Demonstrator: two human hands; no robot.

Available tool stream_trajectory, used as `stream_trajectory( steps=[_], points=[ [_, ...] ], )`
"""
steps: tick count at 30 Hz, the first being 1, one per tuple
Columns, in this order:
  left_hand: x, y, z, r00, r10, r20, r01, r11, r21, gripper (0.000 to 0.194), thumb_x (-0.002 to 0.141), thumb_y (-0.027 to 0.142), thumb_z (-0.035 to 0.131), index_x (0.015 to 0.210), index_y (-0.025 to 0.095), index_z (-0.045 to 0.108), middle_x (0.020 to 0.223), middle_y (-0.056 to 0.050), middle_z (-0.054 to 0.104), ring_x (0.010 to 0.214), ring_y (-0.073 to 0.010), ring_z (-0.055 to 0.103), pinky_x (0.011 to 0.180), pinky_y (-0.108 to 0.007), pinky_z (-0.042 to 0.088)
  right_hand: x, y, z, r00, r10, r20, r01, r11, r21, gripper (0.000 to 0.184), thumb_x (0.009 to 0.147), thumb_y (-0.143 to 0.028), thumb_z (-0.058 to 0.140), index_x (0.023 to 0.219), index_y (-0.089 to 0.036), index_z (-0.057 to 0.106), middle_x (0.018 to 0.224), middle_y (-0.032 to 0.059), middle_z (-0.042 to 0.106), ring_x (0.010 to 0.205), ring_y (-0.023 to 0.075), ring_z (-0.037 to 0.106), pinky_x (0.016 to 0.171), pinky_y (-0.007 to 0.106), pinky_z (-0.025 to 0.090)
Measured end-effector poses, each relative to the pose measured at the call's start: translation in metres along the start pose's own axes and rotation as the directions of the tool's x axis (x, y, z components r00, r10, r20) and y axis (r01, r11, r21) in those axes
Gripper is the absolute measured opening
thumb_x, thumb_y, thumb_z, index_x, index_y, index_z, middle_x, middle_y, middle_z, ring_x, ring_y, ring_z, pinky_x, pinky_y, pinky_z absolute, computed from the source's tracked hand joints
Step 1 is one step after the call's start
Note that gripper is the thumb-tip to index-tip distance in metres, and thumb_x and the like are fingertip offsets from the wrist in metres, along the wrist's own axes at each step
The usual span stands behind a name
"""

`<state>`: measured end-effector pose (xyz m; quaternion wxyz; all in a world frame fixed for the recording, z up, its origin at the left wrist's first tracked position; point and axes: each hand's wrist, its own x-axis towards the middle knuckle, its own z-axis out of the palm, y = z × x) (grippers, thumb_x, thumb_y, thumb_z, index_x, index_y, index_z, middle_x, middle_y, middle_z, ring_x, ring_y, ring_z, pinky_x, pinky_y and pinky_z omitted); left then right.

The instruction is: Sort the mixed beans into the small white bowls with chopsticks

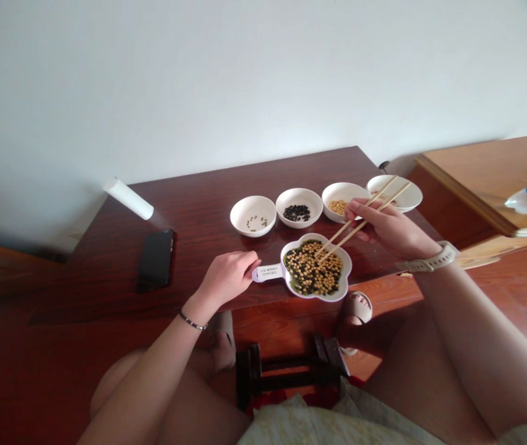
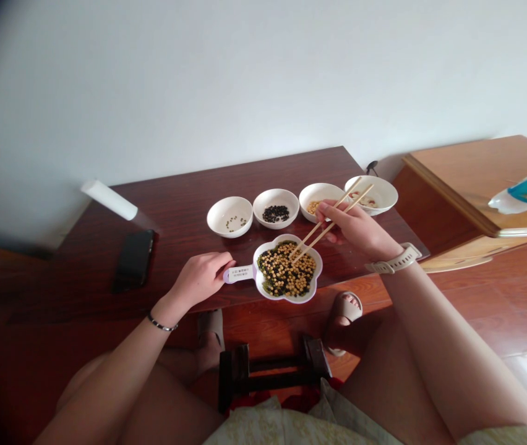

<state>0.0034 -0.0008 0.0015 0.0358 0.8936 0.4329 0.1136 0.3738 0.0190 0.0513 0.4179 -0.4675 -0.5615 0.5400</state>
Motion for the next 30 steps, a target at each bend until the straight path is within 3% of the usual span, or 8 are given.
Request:
stream_trajectory(
  steps=[7, 13, 30],
  points=[
    [0.0009, 0.0007, -0.0007, 1.000, 0.002, -0.001, -0.002, 1.000, 0.013, 0.024, 0.105, 0.027, 0.050, 0.082, 0.022, 0.057, 0.078, -0.002, 0.068, 0.072, -0.0187, 0.063, 0.065, -0.034, 0.032, -0.0020, -0.0034, 0.0016, 0.998, 0.043, 0.053, -0.042, 0.999, -0.021, 0.038, 0.108, -0.046, 0.051, 0.080, -0.020, 0.057, 0.056, -0.0007, 0.045, 0.050, 0.0111, 0.036, 0.049, 0.028, 0.023],
    [0.0008, 0.0004, -0.0002, 1.000, 0.002, -0.004, -0.002, 1.000, 0.007, 0.024, 0.105, 0.027, 0.051, 0.084, 0.022, 0.059, 0.079, -0.003, 0.069, 0.073, -0.0194, 0.064, 0.065, -0.033, 0.033, -0.0018, -0.0023, -0.0001, 0.997, 0.052, 0.048, -0.044, 0.986, -0.158, 0.043, 0.108, -0.050, 0.049, 0.078, -0.020, 0.058, 0.054, 0.0001, 0.049, 0.050, 0.0118, 0.039, 0.050, 0.029, 0.026],
    [0.0012, 0.0021, -0.0017, 1.000, -0.002, -0.001, 0.002, 1.000, 0.003, 0.025, 0.106, 0.028, 0.050, 0.084, 0.022, 0.060, 0.078, -0.003, 0.069, 0.072, -0.0191, 0.064, 0.064, -0.032, 0.035, -0.0026, -0.0043, 0.0020, 0.999, 0.024, 0.043, -0.018, 0.991, -0.132, 0.043, 0.106, -0.053, 0.052, 0.078, -0.021, 0.057, 0.054, -0.0006, 0.049, 0.048, 0.0112, 0.037, 0.048, 0.028, 0.025]
  ],
)
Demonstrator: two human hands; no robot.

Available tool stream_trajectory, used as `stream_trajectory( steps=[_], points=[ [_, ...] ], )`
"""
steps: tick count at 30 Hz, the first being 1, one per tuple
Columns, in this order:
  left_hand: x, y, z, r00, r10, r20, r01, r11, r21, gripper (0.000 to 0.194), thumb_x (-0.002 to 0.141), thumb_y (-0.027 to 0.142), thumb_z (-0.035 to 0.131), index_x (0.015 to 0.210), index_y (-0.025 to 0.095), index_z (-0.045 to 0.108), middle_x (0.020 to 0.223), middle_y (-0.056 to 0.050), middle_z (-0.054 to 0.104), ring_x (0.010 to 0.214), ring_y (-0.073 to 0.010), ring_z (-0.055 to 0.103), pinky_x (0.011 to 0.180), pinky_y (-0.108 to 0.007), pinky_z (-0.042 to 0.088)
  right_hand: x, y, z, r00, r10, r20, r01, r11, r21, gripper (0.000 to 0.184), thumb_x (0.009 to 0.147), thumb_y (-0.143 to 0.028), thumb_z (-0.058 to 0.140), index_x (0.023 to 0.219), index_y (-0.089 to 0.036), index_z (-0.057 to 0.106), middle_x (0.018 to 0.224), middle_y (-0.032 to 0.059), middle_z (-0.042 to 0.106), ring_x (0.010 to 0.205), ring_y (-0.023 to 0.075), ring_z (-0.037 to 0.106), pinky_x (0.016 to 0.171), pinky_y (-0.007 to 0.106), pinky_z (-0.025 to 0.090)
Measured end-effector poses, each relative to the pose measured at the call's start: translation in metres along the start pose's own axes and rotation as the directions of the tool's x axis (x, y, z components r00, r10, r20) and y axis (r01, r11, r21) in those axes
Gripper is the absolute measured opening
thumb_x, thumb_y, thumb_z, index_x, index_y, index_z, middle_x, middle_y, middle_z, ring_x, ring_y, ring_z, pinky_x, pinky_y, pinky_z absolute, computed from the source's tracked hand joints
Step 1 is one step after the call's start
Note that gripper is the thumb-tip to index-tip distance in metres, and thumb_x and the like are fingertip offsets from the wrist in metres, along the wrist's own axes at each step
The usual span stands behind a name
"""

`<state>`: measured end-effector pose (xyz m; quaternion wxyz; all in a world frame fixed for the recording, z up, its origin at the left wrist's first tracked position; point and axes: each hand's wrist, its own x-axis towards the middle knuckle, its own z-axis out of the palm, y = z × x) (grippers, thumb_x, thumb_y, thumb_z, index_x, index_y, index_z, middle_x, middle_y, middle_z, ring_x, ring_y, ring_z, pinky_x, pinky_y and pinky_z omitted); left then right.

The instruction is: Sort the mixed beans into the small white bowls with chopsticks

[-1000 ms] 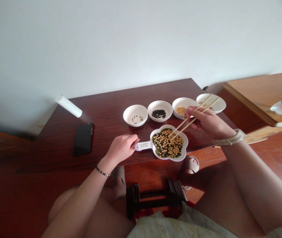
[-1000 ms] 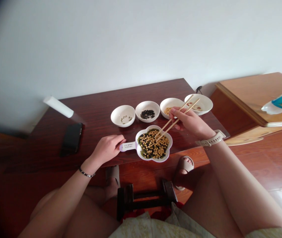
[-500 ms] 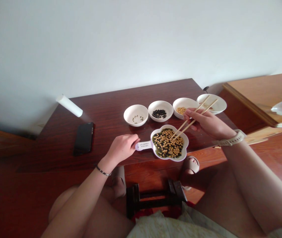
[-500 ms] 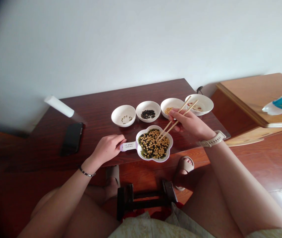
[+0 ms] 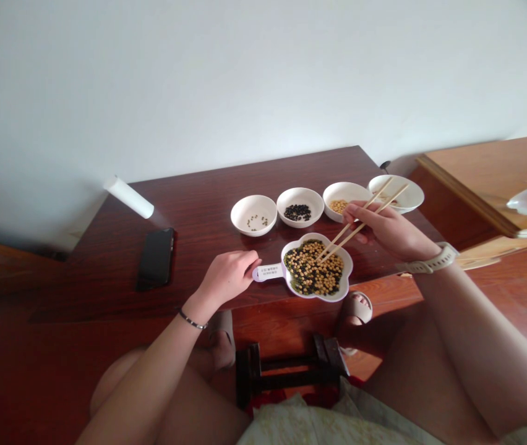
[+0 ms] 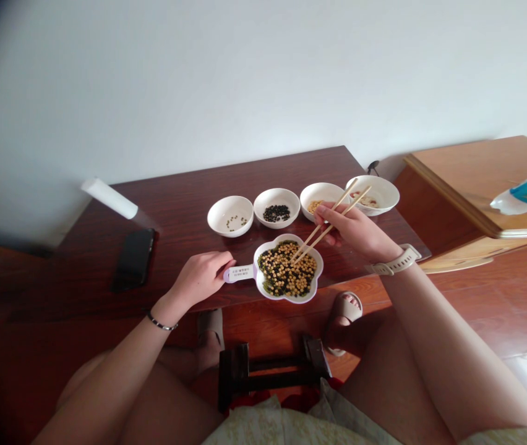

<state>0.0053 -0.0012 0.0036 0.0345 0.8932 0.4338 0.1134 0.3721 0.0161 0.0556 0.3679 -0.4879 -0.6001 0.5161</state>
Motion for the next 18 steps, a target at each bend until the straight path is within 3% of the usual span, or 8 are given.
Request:
stream_trajectory(
  steps=[7, 18],
  points=[
    [0.0002, 0.0002, -0.0007, 1.000, 0.001, 0.002, -0.001, 1.000, 0.005, 0.026, 0.106, 0.028, 0.050, 0.084, 0.021, 0.061, 0.078, -0.003, 0.069, 0.072, -0.0190, 0.064, 0.064, -0.031, 0.036, -0.0003, 0.0010, -0.0009, 1.000, -0.024, 0.009, 0.023, 0.998, 0.058, 0.041, 0.106, -0.052, 0.052, 0.080, -0.021, 0.059, 0.055, -0.0003, 0.046, 0.049, 0.0121, 0.036, 0.048, 0.029, 0.024],
    [0.0000, -0.0006, 0.0009, 1.000, 0.005, 0.005, -0.005, 1.000, 0.012, 0.026, 0.106, 0.029, 0.049, 0.083, 0.021, 0.059, 0.079, -0.003, 0.069, 0.072, -0.0189, 0.064, 0.065, -0.032, 0.036, 0.0010, 0.0052, -0.0020, 0.995, -0.044, -0.094, 0.053, 0.994, 0.100, 0.039, 0.104, -0.050, 0.058, 0.081, -0.019, 0.064, 0.063, 0.0012, 0.049, 0.050, 0.0107, 0.041, 0.047, 0.028, 0.026]
  ],
)
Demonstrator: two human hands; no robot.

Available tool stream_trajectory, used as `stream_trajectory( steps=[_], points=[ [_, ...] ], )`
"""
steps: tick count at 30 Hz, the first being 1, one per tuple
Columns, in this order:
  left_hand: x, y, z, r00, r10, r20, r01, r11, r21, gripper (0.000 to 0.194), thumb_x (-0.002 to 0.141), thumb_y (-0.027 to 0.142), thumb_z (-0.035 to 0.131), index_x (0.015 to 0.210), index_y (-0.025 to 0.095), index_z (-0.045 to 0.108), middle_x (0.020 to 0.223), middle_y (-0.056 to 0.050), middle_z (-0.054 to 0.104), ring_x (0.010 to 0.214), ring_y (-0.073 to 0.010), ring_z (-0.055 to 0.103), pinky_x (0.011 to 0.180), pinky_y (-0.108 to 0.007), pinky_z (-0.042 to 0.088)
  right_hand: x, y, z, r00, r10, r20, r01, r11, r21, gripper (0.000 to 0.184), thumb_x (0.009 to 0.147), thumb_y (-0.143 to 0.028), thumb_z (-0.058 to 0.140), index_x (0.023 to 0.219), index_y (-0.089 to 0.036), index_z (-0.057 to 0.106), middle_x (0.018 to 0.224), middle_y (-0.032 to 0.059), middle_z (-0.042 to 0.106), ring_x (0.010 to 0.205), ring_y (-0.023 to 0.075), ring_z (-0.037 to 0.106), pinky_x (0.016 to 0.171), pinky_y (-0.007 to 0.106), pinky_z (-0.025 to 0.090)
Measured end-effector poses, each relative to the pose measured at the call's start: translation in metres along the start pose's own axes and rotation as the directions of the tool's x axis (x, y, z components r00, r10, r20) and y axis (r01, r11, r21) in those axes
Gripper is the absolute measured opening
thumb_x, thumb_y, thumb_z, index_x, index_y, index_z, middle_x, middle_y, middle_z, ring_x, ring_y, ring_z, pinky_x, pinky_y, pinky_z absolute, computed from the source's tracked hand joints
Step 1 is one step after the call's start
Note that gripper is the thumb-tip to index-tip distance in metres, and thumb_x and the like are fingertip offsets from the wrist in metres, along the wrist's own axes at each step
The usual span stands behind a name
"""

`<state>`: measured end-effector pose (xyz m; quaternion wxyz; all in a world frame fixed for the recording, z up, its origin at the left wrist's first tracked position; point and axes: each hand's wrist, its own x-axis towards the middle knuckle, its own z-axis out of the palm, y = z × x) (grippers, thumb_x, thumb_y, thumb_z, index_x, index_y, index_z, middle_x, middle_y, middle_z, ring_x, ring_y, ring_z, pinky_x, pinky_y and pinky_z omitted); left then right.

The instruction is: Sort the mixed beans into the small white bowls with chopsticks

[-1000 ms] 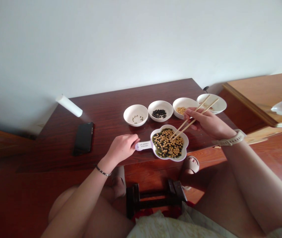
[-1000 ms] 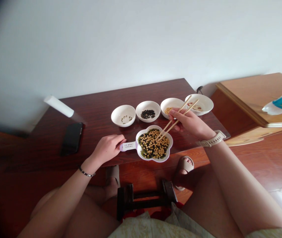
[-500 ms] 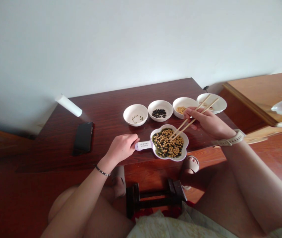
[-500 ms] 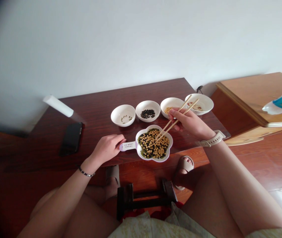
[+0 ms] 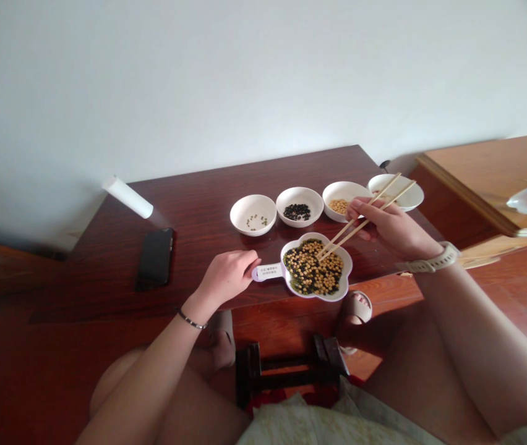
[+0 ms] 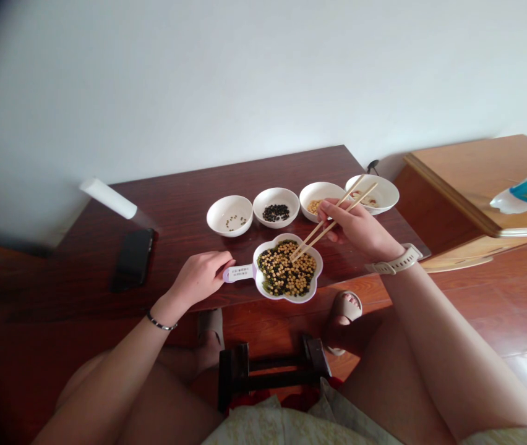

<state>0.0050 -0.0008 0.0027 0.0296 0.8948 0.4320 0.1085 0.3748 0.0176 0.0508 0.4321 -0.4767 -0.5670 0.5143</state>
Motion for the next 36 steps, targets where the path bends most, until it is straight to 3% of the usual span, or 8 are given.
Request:
stream_trajectory(
  steps=[11, 25, 30, 36],
  points=[
    [0.000, 0.001, -0.001, 1.000, -0.006, 0.000, 0.006, 1.000, -0.021, 0.026, 0.106, 0.029, 0.049, 0.084, 0.021, 0.061, 0.078, -0.004, 0.069, 0.072, -0.0194, 0.063, 0.064, -0.031, 0.035, -0.001, -0.005, 0.001, 1.000, 0.015, -0.010, -0.014, 0.996, 0.087, 0.037, 0.102, -0.049, 0.062, 0.079, -0.020, 0.060, 0.073, 0.0023, 0.051, 0.052, 0.0098, 0.040, 0.044, 0.027, 0.026],
    [0.001, 0.000, 0.000, 1.000, -0.003, 0.001, 0.003, 1.000, 0.008, 0.026, 0.106, 0.030, 0.049, 0.085, 0.022, 0.061, 0.077, -0.004, 0.068, 0.072, -0.0192, 0.064, 0.063, -0.031, 0.035, -0.001, -0.002, 0.000, 1.000, 0.010, -0.026, -0.008, 0.997, 0.082, 0.034, 0.104, -0.045, 0.060, 0.080, -0.020, 0.061, 0.066, 0.0010, 0.047, 0.051, 0.0102, 0.040, 0.045, 0.027, 0.025],
    [0.000, 0.000, 0.000, 1.000, 0.003, -0.002, -0.003, 1.000, 0.012, 0.026, 0.106, 0.029, 0.049, 0.084, 0.022, 0.060, 0.077, -0.003, 0.068, 0.071, -0.0191, 0.064, 0.063, -0.032, 0.035, 0.004, -0.004, -0.005, 0.976, -0.061, -0.207, 0.101, 0.977, 0.187, 0.030, 0.100, -0.041, 0.065, 0.078, -0.021, 0.060, 0.074, 0.0027, 0.050, 0.054, 0.0108, 0.039, 0.044, 0.029, 0.023],
    [-0.002, -0.001, 0.000, 1.000, 0.004, 0.004, -0.004, 1.000, 0.011, 0.026, 0.107, 0.030, 0.048, 0.084, 0.022, 0.057, 0.078, -0.002, 0.068, 0.073, -0.0192, 0.064, 0.065, -0.033, 0.035, 0.012, 0.000, -0.026, 0.852, -0.116, -0.511, 0.284, 0.921, 0.265, 0.028, 0.093, -0.036, 0.073, 0.075, -0.023, 0.055, 0.077, 0.0037, 0.053, 0.056, 0.0120, 0.035, 0.043, 0.031, 0.021]
  ],
)
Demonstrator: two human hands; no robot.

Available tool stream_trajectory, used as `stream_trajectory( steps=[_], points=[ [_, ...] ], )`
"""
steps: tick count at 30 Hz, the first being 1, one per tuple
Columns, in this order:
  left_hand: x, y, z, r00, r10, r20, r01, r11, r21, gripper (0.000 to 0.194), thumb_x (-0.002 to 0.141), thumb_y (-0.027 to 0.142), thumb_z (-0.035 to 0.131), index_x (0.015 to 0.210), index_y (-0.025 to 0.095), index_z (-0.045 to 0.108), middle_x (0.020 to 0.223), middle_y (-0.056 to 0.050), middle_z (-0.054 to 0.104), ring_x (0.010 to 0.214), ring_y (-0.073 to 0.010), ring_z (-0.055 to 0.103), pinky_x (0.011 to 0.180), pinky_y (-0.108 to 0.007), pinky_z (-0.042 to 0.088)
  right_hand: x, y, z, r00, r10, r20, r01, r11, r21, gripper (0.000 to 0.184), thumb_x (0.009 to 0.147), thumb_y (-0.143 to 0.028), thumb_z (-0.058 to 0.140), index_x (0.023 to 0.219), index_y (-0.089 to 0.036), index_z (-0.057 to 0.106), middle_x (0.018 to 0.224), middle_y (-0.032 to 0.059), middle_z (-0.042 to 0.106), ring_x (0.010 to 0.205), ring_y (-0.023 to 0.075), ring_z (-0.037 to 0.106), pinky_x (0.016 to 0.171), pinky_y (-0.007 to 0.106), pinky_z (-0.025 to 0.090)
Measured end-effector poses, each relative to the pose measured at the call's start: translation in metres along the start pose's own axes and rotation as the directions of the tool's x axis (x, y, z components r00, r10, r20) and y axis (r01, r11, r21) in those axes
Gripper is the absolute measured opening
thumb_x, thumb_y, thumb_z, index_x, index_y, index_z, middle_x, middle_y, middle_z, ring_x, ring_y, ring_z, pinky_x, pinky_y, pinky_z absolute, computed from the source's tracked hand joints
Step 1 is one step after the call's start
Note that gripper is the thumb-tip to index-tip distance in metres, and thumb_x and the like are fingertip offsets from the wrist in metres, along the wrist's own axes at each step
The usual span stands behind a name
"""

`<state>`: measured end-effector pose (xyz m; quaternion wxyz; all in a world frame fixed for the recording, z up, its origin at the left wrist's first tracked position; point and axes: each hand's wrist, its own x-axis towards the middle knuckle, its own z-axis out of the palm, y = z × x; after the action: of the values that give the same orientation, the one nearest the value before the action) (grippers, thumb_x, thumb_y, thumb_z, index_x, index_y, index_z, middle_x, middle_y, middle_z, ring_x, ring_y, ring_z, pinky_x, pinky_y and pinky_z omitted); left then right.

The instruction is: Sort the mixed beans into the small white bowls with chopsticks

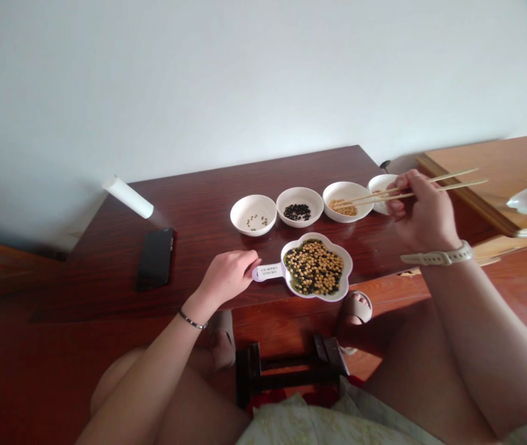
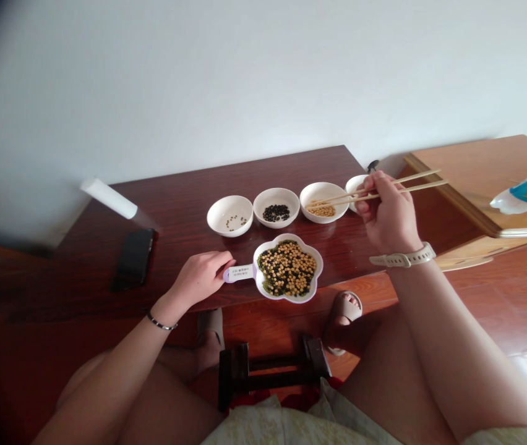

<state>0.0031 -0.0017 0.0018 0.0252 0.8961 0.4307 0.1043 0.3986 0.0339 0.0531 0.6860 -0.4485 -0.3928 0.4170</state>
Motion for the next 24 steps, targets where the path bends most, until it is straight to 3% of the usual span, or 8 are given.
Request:
stream_trajectory(
  steps=[7, 13, 15, 18, 21, 24],
  points=[
    [-0.001, -0.001, 0.000, 1.000, -0.005, 0.000, 0.005, 1.000, -0.003, 0.026, 0.107, 0.030, 0.049, 0.083, 0.022, 0.056, 0.077, -0.002, 0.067, 0.072, -0.0191, 0.063, 0.065, -0.033, 0.033, 0.010, 0.007, -0.016, 0.972, -0.183, -0.148, 0.180, 0.983, -0.036, 0.027, 0.094, -0.030, 0.068, 0.071, -0.023, 0.057, 0.077, 0.0061, 0.055, 0.061, 0.0139, 0.042, 0.046, 0.033, 0.027],
    [0.000, -0.001, 0.000, 1.000, -0.004, -0.001, 0.004, 1.000, -0.012, 0.026, 0.106, 0.029, 0.049, 0.082, 0.022, 0.055, 0.077, -0.002, 0.067, 0.072, -0.0189, 0.063, 0.065, -0.033, 0.033, 0.007, 0.004, -0.009, 0.980, -0.145, -0.136, 0.150, 0.988, 0.028, 0.027, 0.096, -0.027, 0.069, 0.072, -0.021, 0.059, 0.077, 0.0046, 0.055, 0.061, 0.0113, 0.043, 0.043, 0.027, 0.029],
    [0.000, -0.001, 0.000, 1.000, -0.002, 0.002, 0.002, 1.000, -0.008, 0.026, 0.107, 0.029, 0.049, 0.083, 0.022, 0.055, 0.077, -0.001, 0.066, 0.072, -0.0188, 0.063, 0.065, -0.033, 0.033, 0.004, 0.001, -0.003, 0.990, -0.109, -0.085, 0.112, 0.993, 0.028, 0.026, 0.094, -0.027, 0.069, 0.072, -0.020, 0.059, 0.075, 0.0031, 0.053, 0.057, 0.0099, 0.041, 0.041, 0.026, 0.024],
    [0.000, 0.000, 0.000, 1.000, -0.003, 0.002, 0.003, 1.000, -0.004, 0.026, 0.107, 0.030, 0.049, 0.083, 0.022, 0.055, 0.077, -0.001, 0.066, 0.072, -0.0187, 0.063, 0.065, -0.033, 0.032, -0.003, -0.002, 0.004, 0.994, 0.031, 0.102, -0.032, 0.999, 0.007, 0.023, 0.093, -0.029, 0.070, 0.075, -0.020, 0.061, 0.075, 0.0019, 0.053, 0.053, 0.0083, 0.038, 0.041, 0.025, 0.022],
    [0.000, 0.000, -0.001, 1.000, -0.004, 0.001, 0.004, 1.000, -0.009, 0.025, 0.106, 0.029, 0.049, 0.083, 0.022, 0.055, 0.078, -0.001, 0.066, 0.072, -0.0185, 0.063, 0.065, -0.033, 0.032, -0.011, -0.002, 0.009, 0.948, 0.169, 0.269, -0.151, 0.985, -0.085, 0.026, 0.094, -0.037, 0.072, 0.077, -0.019, 0.062, 0.075, 0.0020, 0.054, 0.052, 0.0082, 0.038, 0.042, 0.025, 0.023],
    [0.001, 0.000, -0.001, 1.000, -0.005, 0.000, 0.005, 1.000, -0.016, 0.025, 0.106, 0.029, 0.049, 0.083, 0.022, 0.055, 0.078, -0.002, 0.067, 0.072, -0.0186, 0.063, 0.065, -0.033, 0.031, -0.020, 0.000, 0.013, 0.874, 0.279, 0.397, -0.187, 0.949, -0.254, 0.033, 0.100, -0.047, 0.065, 0.081, -0.020, 0.065, 0.066, 0.0015, 0.051, 0.050, 0.0098, 0.039, 0.043, 0.026, 0.024]
  ],
)
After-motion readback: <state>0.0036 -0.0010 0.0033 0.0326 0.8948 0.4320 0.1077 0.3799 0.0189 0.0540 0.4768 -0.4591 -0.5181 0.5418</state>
